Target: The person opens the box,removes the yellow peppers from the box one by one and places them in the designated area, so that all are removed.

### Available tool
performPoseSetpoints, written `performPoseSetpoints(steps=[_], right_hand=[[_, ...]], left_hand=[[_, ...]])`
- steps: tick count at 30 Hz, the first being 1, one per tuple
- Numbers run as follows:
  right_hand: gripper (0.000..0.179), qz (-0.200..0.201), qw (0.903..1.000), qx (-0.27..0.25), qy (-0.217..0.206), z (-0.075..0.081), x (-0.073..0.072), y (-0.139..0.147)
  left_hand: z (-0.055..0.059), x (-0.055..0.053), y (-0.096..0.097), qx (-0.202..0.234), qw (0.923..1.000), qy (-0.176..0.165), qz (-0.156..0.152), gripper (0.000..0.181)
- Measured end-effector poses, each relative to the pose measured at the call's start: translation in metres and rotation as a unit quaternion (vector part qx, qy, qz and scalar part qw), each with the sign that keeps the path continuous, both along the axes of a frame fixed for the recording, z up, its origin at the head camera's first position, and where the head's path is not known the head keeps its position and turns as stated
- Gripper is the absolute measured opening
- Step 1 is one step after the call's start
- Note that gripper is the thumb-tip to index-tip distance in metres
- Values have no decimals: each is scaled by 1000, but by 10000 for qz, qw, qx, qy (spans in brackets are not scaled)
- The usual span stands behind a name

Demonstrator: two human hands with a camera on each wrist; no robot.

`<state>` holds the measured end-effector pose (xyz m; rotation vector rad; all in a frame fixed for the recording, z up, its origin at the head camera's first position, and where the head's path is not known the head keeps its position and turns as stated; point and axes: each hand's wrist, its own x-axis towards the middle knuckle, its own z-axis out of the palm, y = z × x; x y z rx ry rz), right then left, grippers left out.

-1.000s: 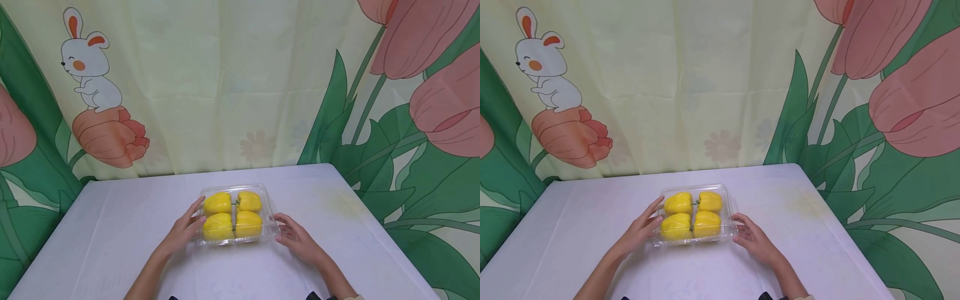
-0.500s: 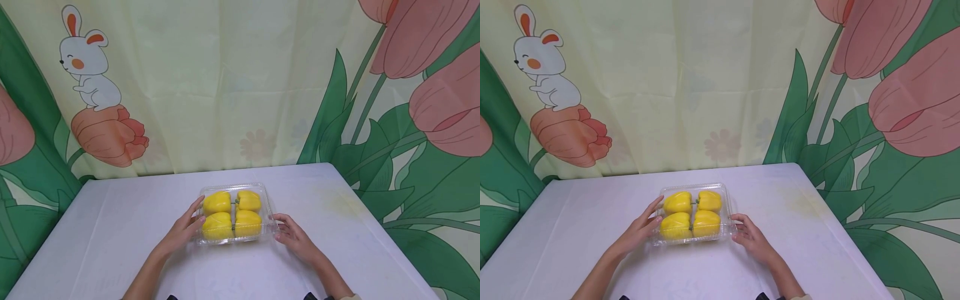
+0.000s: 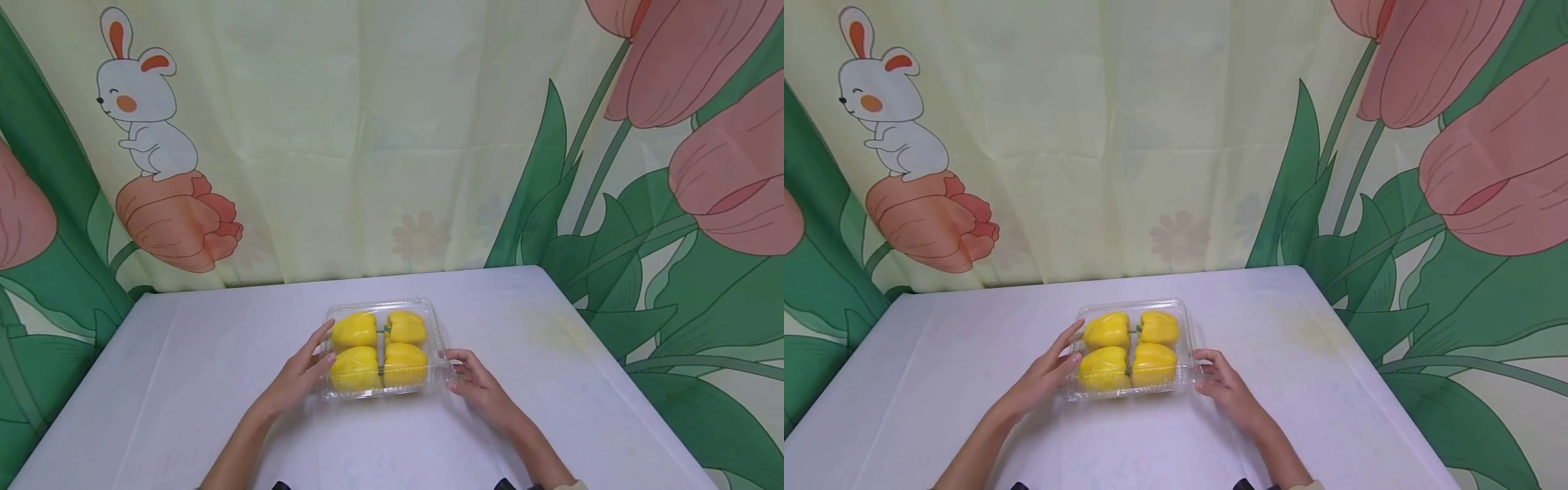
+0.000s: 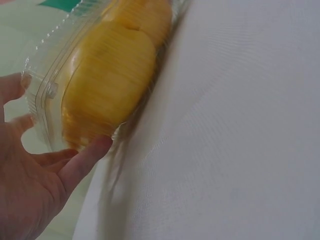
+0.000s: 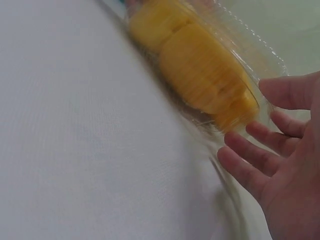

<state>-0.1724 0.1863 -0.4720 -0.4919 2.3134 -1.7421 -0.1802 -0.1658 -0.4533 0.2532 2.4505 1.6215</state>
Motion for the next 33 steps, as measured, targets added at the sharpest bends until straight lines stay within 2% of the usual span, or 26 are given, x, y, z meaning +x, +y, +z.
performPoseSetpoints(steps=[6,8,17,23,33], right_hand=[[29,-243,9956,386,815,-3,0,-5],[26,-278,9940,505,928,-3,0,-5],[35,-240,9961,467,713,-3,-1,-3],[37,-223,9978,521,357,-3,-3,-3],[31,-95,9997,214,86,-3,-4,-2]], left_hand=[[0,0,1,-50,10000,82,0,58],[0,0,1,-78,9999,108,14,58],[0,0,0,-69,9999,119,53,59],[-1,-1,0,-42,9999,103,75,59],[-3,-2,0,-95,9997,116,216,61]])
